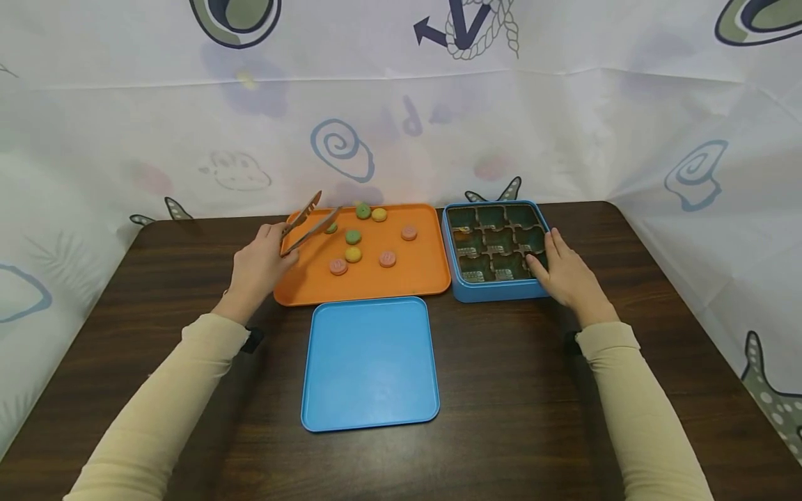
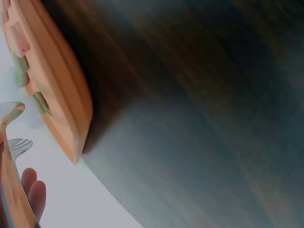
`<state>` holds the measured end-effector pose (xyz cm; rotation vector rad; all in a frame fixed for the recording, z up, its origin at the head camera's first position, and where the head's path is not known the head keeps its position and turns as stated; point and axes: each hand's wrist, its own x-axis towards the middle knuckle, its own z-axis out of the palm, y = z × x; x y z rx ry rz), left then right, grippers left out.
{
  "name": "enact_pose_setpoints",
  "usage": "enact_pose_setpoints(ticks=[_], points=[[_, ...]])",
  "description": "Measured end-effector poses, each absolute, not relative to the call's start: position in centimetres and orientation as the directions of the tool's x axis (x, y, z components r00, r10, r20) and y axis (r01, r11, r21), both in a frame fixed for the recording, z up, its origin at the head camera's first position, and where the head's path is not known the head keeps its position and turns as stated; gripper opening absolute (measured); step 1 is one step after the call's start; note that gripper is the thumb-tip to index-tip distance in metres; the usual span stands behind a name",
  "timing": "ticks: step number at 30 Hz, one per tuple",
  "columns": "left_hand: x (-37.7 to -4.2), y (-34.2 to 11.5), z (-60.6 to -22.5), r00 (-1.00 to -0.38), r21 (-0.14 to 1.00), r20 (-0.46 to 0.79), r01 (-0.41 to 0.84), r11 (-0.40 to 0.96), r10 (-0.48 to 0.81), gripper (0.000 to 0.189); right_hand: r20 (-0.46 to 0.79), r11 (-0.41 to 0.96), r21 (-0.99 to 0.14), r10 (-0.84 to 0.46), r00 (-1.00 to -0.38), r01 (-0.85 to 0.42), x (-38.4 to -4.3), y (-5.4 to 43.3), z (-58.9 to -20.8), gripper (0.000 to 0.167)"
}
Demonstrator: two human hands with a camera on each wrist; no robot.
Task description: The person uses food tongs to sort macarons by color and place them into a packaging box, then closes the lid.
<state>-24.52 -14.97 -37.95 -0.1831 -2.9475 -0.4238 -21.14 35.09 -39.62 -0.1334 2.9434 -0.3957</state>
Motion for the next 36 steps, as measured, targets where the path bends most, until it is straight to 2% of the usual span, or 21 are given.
enact_pose_setpoints(ticks=[12, 36], points=[[-24.8, -14.7, -38.6, -0.982, 0.256, 0.131, 0.164, 0.953, 0.134, 0.048, -0.171, 0.962, -0.267, -0.106, -0.980, -0.058, -21.1, 35.1, -39.7, 0.083], [-25.9, -13.9, -38.7, -0.991, 0.274, 0.050, 0.131, 0.953, 0.122, 0.047, -0.173, 0.968, -0.244, -0.098, -0.980, -0.054, -21.1, 35.0, -39.6, 0.084]])
